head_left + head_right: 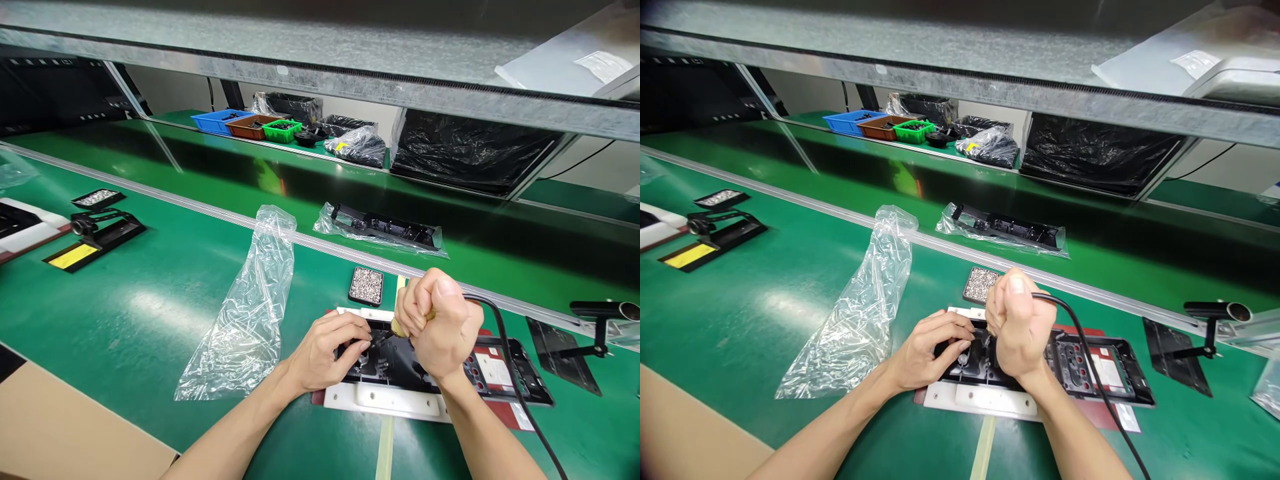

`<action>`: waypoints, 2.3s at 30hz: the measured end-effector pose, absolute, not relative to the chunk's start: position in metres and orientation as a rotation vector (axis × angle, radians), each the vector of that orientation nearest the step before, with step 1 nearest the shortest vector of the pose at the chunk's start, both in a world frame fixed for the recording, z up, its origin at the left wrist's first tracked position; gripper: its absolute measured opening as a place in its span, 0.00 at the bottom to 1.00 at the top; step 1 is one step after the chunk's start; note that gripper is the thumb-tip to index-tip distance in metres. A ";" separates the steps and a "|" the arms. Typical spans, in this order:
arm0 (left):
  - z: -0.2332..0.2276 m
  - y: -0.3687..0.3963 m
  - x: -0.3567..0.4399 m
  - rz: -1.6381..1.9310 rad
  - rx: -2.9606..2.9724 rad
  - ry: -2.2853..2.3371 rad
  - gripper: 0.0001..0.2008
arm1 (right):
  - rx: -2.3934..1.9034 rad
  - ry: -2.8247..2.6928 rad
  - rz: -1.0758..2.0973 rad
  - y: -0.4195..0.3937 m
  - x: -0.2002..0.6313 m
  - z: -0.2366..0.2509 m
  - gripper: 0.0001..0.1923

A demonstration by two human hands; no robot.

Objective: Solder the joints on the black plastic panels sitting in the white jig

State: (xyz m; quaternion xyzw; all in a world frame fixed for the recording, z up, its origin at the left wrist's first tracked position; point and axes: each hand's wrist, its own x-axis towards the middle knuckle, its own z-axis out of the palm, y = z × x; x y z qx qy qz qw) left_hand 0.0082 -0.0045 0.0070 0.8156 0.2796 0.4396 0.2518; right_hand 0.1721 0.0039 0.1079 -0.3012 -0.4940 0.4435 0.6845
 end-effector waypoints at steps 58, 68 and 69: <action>0.001 -0.002 0.003 1.202 2.227 0.770 0.06 | -0.503 -1.309 1.361 0.019 0.200 0.109 0.19; -0.001 -0.004 0.001 1.203 2.206 0.753 0.06 | -0.609 -1.087 1.047 0.005 0.236 0.141 0.20; -0.001 -0.004 0.000 1.201 2.208 0.755 0.06 | -0.639 -1.105 0.973 0.002 0.242 0.144 0.20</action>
